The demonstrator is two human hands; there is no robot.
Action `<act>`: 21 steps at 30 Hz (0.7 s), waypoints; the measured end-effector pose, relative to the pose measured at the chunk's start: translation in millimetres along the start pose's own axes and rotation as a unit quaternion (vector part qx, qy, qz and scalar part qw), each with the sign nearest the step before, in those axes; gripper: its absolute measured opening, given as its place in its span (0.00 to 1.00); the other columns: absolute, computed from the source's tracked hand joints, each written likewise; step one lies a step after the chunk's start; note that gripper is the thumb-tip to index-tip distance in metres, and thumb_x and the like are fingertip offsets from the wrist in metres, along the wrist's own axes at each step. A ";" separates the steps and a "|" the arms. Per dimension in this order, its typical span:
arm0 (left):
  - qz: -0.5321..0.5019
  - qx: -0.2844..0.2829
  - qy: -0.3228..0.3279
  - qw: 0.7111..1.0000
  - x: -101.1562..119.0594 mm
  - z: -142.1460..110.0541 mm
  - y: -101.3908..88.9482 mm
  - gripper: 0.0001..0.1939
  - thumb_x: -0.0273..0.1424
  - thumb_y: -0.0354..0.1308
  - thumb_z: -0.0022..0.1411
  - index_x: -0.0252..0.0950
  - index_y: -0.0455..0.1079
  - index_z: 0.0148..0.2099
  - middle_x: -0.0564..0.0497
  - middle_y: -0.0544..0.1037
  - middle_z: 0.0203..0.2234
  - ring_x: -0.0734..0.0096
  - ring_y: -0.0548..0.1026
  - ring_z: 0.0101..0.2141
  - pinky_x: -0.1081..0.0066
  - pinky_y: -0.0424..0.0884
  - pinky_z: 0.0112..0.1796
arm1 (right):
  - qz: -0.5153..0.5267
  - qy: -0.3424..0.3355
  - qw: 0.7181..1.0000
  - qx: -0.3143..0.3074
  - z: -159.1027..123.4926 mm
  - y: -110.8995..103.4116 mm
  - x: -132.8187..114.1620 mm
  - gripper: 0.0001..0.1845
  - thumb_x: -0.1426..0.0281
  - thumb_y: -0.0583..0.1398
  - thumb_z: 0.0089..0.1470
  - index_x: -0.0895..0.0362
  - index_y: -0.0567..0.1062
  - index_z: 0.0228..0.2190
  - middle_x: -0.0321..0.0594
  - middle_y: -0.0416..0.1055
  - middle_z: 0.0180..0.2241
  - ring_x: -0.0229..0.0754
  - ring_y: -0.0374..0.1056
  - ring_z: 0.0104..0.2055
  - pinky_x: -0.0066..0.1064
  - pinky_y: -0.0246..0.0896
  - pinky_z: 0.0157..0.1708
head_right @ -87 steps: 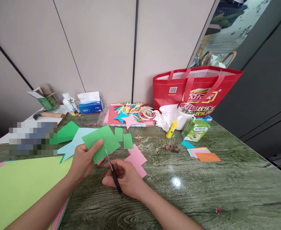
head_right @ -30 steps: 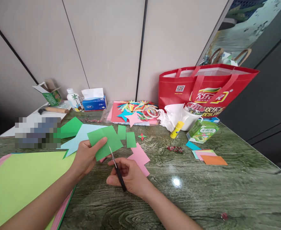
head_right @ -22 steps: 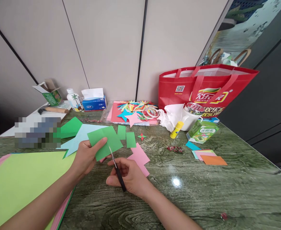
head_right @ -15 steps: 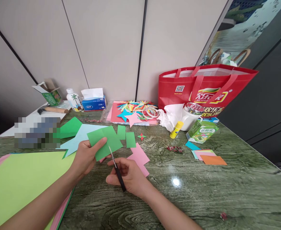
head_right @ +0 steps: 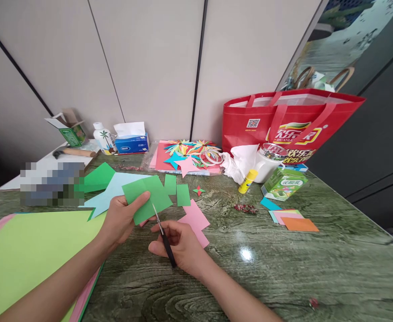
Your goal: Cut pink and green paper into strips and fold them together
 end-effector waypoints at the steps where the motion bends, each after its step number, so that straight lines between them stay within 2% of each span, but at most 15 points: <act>1: 0.002 0.001 0.000 1.000 0.2 -0.1 -0.1 0.17 0.37 0.63 0.42 0.32 0.62 0.16 0.56 0.65 0.09 0.80 0.60 0.09 0.77 0.56 0.11 | 0.000 0.000 1.000 0.001 -0.1 -0.1 0.1 0.18 0.66 0.64 0.40 0.61 0.69 0.34 0.30 0.57 0.21 0.30 0.50 0.23 0.25 0.46 0.23; 7: 0.007 0.003 0.008 1.000 0.7 0.1 -1.5 0.17 0.38 0.63 0.42 0.31 0.63 0.16 0.55 0.67 0.10 0.80 0.61 0.10 0.77 0.56 0.11 | 0.011 -0.005 1.000 0.000 0.3 0.1 0.5 0.15 0.67 0.64 0.41 0.61 0.69 0.33 0.29 0.56 0.20 0.30 0.48 0.22 0.24 0.45 0.22; 13: 0.008 -0.008 0.002 1.000 -0.1 -0.6 1.0 0.16 0.38 0.62 0.43 0.31 0.65 0.17 0.54 0.67 0.10 0.75 0.66 0.11 0.77 0.57 0.11 | -0.002 -0.010 1.000 0.015 0.9 -3.6 4.4 0.14 0.68 0.64 0.40 0.60 0.70 0.31 0.28 0.55 0.19 0.29 0.47 0.21 0.24 0.43 0.22; 21: 0.017 0.001 0.012 1.000 -1.7 0.6 -3.0 0.16 0.39 0.62 0.43 0.30 0.66 0.19 0.53 0.70 0.12 0.75 0.66 0.12 0.78 0.55 0.10 | -0.001 -0.009 1.000 0.023 2.6 -5.2 9.1 0.14 0.67 0.65 0.39 0.60 0.70 0.30 0.28 0.55 0.18 0.29 0.47 0.20 0.24 0.43 0.20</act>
Point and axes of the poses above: each hand's wrist, its own z-axis towards the middle knuckle, its own y-axis out of the palm, x = y × z, the point moved 10 cm from there along z, towards the middle knuckle
